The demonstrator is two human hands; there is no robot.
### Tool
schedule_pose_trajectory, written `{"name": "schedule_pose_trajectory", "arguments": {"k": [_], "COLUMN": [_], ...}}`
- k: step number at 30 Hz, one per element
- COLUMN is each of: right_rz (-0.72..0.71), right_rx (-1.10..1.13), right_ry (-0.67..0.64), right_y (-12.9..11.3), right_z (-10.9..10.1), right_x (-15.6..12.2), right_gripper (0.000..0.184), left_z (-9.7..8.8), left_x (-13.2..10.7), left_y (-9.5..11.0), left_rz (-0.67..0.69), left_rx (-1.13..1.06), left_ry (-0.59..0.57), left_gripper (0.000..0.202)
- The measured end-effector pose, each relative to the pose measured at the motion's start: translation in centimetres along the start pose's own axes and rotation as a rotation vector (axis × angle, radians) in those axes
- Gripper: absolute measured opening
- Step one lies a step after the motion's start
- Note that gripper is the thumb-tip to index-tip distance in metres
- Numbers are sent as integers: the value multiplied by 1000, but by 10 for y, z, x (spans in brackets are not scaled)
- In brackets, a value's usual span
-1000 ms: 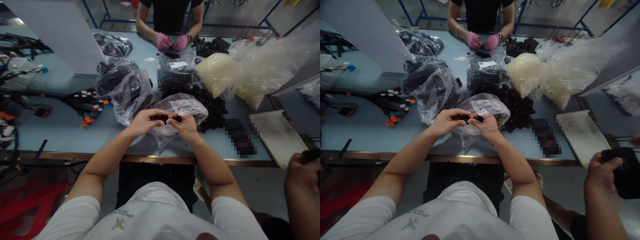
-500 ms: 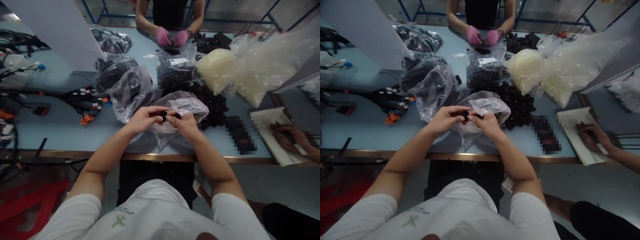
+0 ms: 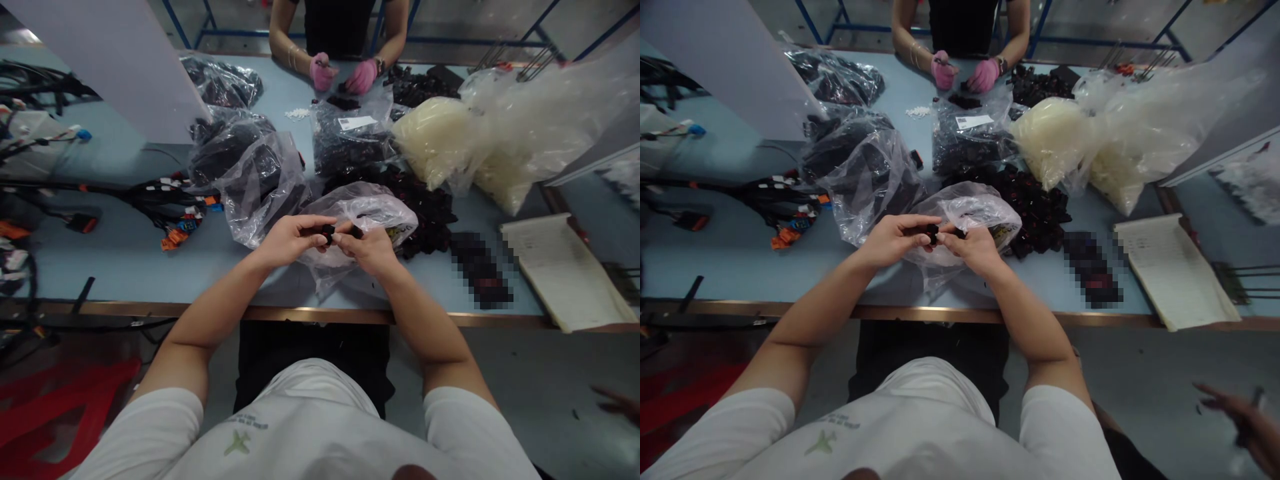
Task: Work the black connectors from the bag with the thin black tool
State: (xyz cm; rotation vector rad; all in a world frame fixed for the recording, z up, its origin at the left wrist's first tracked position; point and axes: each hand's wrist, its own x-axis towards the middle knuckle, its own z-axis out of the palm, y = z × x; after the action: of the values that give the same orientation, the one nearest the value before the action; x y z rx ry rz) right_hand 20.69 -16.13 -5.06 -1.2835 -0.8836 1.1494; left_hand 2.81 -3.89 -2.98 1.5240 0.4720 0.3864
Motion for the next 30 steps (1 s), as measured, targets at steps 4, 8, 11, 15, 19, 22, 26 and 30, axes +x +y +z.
{"name": "schedule_pose_trajectory", "arguments": {"k": [4, 8, 11, 15, 19, 22, 26, 30], "right_rz": [17, -18, -162, -337, -263, -230, -281, -295], "right_rx": [-21, -108, -301, -827, -1177, -1207, -1152, -1101], "right_ry": [23, 23, 68, 115, 31, -5, 31, 30], "right_y": [-3, -3, -1, 4, 8, 13, 18, 18], "right_z": [3, 2, -5, -16, -18, -15, -17, -21], "right_x": [-1, -2, 1, 9, 14, 15, 15, 15], "right_gripper": [39, 35, 29, 23, 34, 36, 31, 24], "left_z": [1, 0, -2, -4, -5, -6, -7, -6], "left_x": [0, 1, 2, 4, 4, 5, 5, 5], "left_y": [1, 2, 2, 2, 1, 0, -2, -2], "left_rz": [-2, -13, -13, 2, 5, 11, 7, 11], "left_rx": [30, 33, 34, 57, 65, 58, 51, 31], "left_ry": [11, 16, 27, 39, 55, 55, 56, 43], "left_gripper": [55, 57, 55, 51, 47, 47, 46, 46]}}
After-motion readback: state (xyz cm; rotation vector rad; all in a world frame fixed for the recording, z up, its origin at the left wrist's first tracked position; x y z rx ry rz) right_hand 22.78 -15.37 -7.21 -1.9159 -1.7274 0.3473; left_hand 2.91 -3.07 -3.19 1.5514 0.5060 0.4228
